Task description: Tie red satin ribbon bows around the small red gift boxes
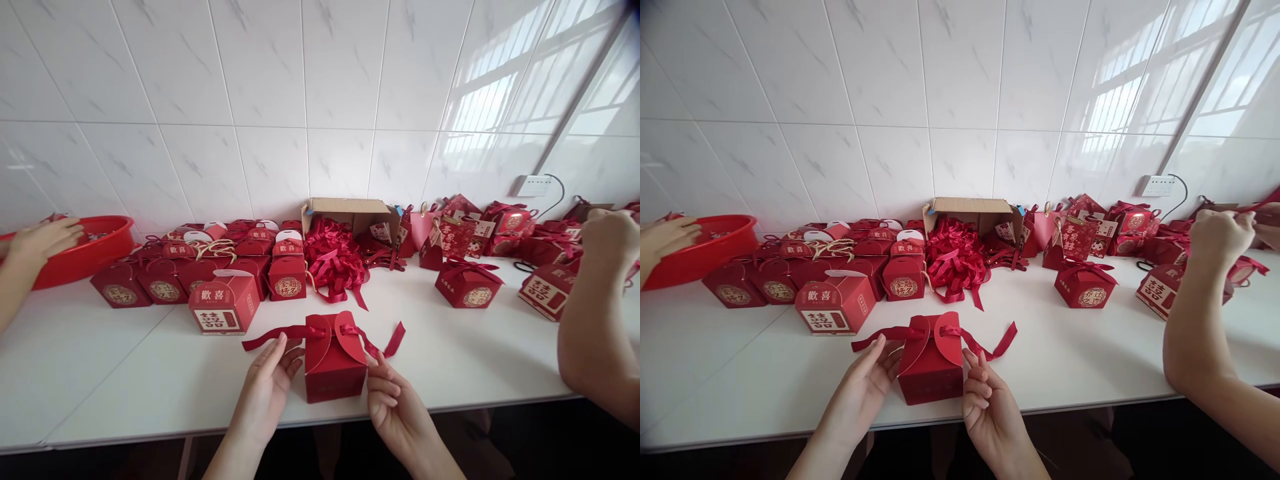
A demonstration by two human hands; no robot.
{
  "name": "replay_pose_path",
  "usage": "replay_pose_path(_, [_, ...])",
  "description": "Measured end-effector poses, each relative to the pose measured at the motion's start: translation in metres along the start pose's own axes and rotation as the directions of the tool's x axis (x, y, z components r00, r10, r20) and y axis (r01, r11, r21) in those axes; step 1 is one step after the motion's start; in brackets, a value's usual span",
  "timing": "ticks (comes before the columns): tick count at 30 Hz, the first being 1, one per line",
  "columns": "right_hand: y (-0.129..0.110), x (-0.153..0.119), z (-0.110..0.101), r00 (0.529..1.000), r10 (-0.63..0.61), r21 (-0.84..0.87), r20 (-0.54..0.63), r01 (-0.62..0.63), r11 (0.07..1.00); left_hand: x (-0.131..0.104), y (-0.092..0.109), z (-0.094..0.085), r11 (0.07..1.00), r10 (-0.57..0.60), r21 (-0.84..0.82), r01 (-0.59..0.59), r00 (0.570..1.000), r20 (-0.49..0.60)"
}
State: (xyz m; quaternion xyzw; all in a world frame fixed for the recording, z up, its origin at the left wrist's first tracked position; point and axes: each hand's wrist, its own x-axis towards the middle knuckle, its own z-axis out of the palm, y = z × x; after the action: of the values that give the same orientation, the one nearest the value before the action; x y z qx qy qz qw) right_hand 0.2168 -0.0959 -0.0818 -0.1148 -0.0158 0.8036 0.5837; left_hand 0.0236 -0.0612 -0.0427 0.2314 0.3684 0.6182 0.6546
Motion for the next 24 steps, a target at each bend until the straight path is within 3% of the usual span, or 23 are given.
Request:
replay_pose_path(5, [-0.008,0.008,0.004,0.991,-0.127,0.023,-0.038,0.128,0.991,0.001,-0.001,0.0,0.998,0.002,-0.056,-0.008,0.994,-0.109])
replay_pose_path(8, [-0.017,0.01,0.006,0.962,-0.266,-0.084,-0.065,0.26,0.962,-0.003,0.003,0.001,0.997,0.036,-0.062,-0.046,0.988,-0.153])
replay_pose_path(13, [-0.03,0.011,0.007,0.912,-0.399,-0.282,-0.098,0.359,0.89,-0.009,0.011,0.004,0.994,0.066,-0.071,-0.08,0.981,-0.183])
replay_pose_path(19, [-0.029,0.014,0.0,0.896,-0.414,-0.24,-0.158,0.372,0.897,-0.008,0.008,0.001,0.994,-0.01,-0.106,-0.02,0.961,-0.277])
replay_pose_path(24, [-0.02,0.015,-0.006,0.897,-0.399,-0.166,-0.19,0.371,0.914,-0.012,-0.003,-0.004,0.982,-0.067,-0.186,0.015,0.96,-0.273])
